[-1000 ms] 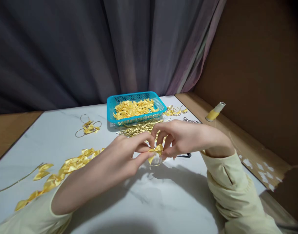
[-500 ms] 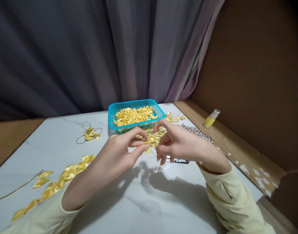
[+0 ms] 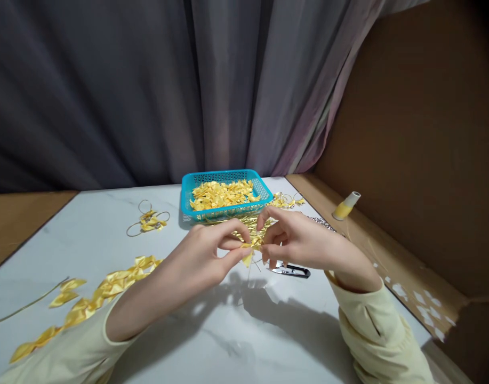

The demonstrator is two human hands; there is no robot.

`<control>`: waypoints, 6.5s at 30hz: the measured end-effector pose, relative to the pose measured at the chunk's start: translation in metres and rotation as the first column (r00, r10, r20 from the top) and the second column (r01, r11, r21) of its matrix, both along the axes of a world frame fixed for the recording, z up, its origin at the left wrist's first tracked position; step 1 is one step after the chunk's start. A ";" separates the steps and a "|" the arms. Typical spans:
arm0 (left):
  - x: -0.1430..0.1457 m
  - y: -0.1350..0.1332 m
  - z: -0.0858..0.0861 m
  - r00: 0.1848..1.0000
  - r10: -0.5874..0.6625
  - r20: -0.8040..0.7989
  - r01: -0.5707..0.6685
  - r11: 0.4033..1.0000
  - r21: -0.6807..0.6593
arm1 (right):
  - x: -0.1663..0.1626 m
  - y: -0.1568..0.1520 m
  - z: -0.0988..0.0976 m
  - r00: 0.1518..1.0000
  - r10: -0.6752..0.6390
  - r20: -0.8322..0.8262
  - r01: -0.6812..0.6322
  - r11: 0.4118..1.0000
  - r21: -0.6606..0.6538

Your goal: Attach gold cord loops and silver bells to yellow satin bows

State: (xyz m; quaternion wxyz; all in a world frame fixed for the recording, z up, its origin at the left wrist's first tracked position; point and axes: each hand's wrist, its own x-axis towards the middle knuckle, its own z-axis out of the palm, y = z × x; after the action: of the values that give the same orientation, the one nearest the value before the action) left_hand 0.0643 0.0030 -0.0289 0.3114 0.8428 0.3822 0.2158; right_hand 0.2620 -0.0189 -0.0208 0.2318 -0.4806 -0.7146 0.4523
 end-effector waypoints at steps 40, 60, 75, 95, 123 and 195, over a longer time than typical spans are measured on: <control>0.004 0.000 0.001 0.961 0.088 0.264 -0.003 0.952 -0.305 | 0.013 -0.011 -0.039 0.757 -0.119 -0.643 0.106 0.993 -0.060; 0.008 -0.007 -0.001 0.979 0.022 0.204 0.017 0.982 -0.186 | 0.009 -0.019 -0.043 0.938 -0.150 -0.312 0.251 0.915 0.316; 0.005 -0.005 0.001 0.992 -0.119 0.039 0.125 0.911 -0.393 | 0.012 -0.021 -0.047 0.816 0.006 -0.578 -0.039 0.998 -0.046; 0.007 -0.005 0.001 0.993 -0.114 0.026 0.111 0.847 -0.519 | 0.014 -0.021 -0.049 0.751 0.044 -0.659 -0.118 0.991 -0.068; 0.003 -0.007 -0.003 0.967 -0.254 -0.033 0.248 0.960 -0.130 | 0.011 -0.024 -0.046 0.830 0.018 -0.557 -0.062 0.996 -0.061; 0.013 -0.002 -0.008 0.990 -0.140 -0.010 0.136 0.975 -0.178 | 0.010 -0.025 -0.047 0.843 0.036 -0.536 -0.014 0.999 0.044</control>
State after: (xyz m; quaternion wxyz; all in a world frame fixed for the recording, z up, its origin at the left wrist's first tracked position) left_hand 0.0771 0.0011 -0.0365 0.3950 0.8386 0.3441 0.1494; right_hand 0.2723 -0.0434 -0.0683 0.4257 -0.3211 -0.6360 0.5578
